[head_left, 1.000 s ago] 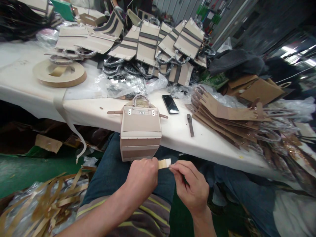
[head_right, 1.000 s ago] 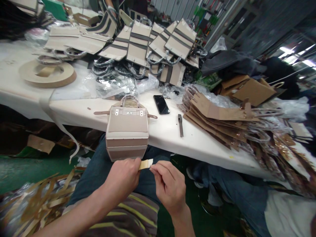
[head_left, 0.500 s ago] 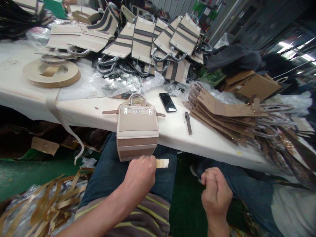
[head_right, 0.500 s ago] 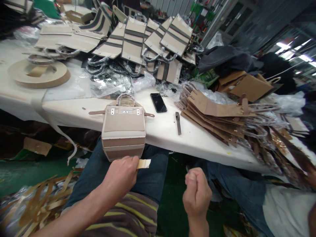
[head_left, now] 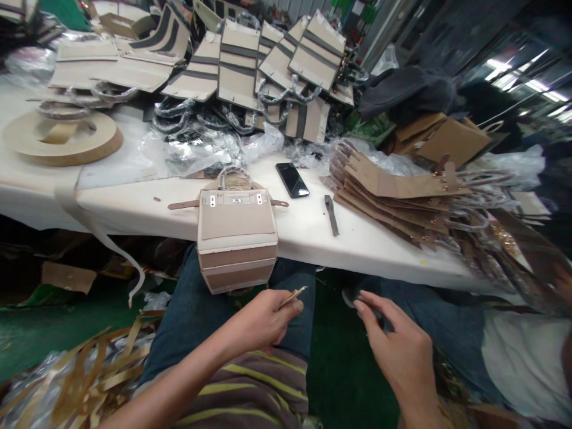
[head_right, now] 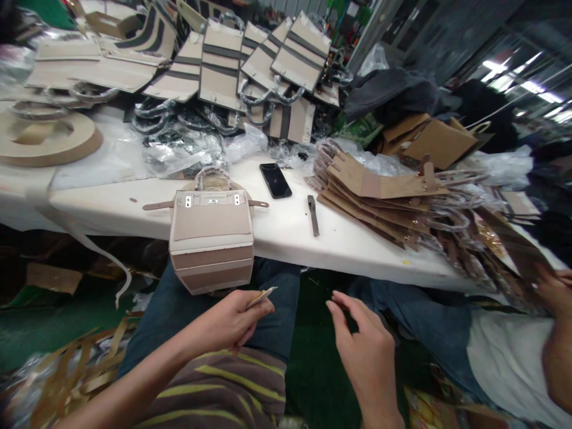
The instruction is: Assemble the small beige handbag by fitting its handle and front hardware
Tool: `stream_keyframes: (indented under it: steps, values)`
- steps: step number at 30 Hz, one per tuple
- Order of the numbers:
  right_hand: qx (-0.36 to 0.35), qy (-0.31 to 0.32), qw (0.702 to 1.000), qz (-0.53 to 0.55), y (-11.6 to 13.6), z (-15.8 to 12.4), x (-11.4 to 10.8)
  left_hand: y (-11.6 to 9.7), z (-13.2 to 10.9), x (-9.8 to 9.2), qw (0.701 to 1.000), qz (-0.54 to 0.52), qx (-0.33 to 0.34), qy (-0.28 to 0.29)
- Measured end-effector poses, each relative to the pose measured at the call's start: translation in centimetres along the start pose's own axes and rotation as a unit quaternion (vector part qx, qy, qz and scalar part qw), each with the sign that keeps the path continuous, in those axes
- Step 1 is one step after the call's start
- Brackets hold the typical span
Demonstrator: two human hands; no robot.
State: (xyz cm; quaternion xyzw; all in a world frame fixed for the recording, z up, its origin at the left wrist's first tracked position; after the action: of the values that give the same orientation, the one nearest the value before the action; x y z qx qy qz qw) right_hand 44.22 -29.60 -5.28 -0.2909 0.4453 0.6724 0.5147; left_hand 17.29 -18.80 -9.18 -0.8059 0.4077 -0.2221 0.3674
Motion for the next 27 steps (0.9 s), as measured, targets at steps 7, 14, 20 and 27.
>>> stream_keyframes:
  steps: [7, 14, 20, 27]
  values:
    - [-0.182, 0.084, 0.954, 0.224, 8.4, 5.8, 2.3, 0.2, -0.8, -0.9, 0.992, 0.091, 0.044, -0.082]
    - [-0.239, 0.125, 0.928, 0.257, 10.6, 7.3, 5.3, 0.2, -3.1, -2.1, 0.989, 0.102, 0.038, -0.096]
    - [-0.25, 0.194, 0.9, 0.3, 14.0, 8.1, 6.5, 1.7, -6.0, -3.8, 0.996, 0.055, -0.006, -0.067]
    - [-0.245, 0.233, 0.876, 0.345, 18.6, 10.2, 8.8, 3.3, -9.9, -7.4, 0.994, 0.01, -0.022, -0.105]
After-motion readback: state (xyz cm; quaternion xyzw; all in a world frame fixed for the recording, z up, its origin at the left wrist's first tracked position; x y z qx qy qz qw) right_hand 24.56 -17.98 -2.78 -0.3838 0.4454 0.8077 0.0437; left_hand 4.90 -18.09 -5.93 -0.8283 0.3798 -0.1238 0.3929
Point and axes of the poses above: each hand's wrist, its own z-axis towards the middle knuckle, its own x-axis out of the palm, y = z × x, the point moved 4 cm from there along z, towards the middle knuckle, and after that the axes turned 14 degrees about -x, right-handed, at the moved point
